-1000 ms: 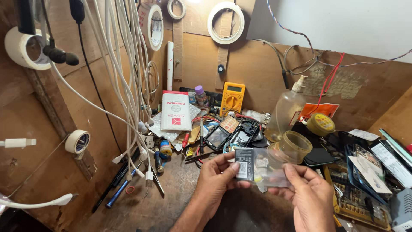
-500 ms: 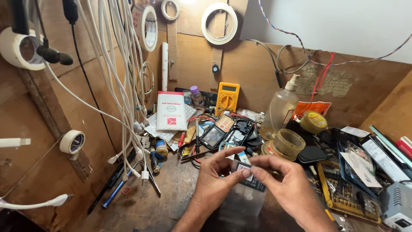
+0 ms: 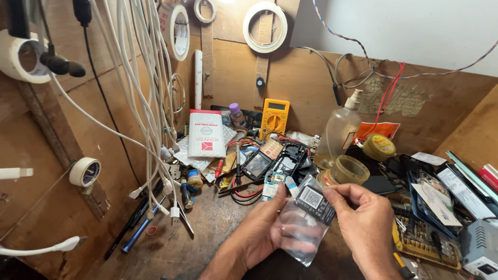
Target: The person holds a mobile phone battery and places it inside a plastic bag, then picks up a phone motherboard to assemble parts.
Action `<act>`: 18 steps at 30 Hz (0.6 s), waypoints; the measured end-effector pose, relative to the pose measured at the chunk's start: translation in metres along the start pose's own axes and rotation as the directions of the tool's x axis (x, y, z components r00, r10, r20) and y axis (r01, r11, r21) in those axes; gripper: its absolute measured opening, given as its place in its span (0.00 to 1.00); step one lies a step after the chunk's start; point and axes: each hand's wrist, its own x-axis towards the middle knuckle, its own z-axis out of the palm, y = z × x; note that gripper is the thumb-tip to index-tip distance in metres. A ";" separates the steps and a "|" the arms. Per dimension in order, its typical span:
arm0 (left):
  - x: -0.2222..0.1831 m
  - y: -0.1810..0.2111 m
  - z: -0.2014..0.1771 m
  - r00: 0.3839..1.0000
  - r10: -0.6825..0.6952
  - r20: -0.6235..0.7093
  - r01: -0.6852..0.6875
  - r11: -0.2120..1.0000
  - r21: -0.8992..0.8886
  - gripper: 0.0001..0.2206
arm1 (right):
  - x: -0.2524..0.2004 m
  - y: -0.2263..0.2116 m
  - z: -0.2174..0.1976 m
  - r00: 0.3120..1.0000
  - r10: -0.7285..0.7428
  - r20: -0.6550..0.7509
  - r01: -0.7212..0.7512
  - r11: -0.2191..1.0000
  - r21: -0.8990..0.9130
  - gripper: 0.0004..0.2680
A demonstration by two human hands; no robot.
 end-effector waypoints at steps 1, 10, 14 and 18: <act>0.001 -0.001 -0.002 1.000 -0.011 0.018 0.012 0.999 -0.037 0.33 | -0.001 -0.004 0.000 1.000 -0.013 0.015 0.012 0.999 0.035 0.05; 0.009 -0.006 -0.013 0.999 0.004 0.047 0.001 0.994 -0.109 0.39 | -0.006 -0.038 -0.005 0.989 -0.140 0.056 0.129 0.977 0.169 0.05; 0.008 -0.004 -0.008 1.000 -0.016 0.008 0.016 0.993 -0.119 0.37 | -0.007 -0.048 -0.007 0.976 -0.216 0.022 0.205 0.952 0.228 0.05; 0.010 -0.005 -0.012 0.999 0.003 -0.041 -0.008 0.993 -0.120 0.31 | -0.006 -0.047 -0.018 0.968 -0.213 -0.133 0.226 0.970 0.089 0.05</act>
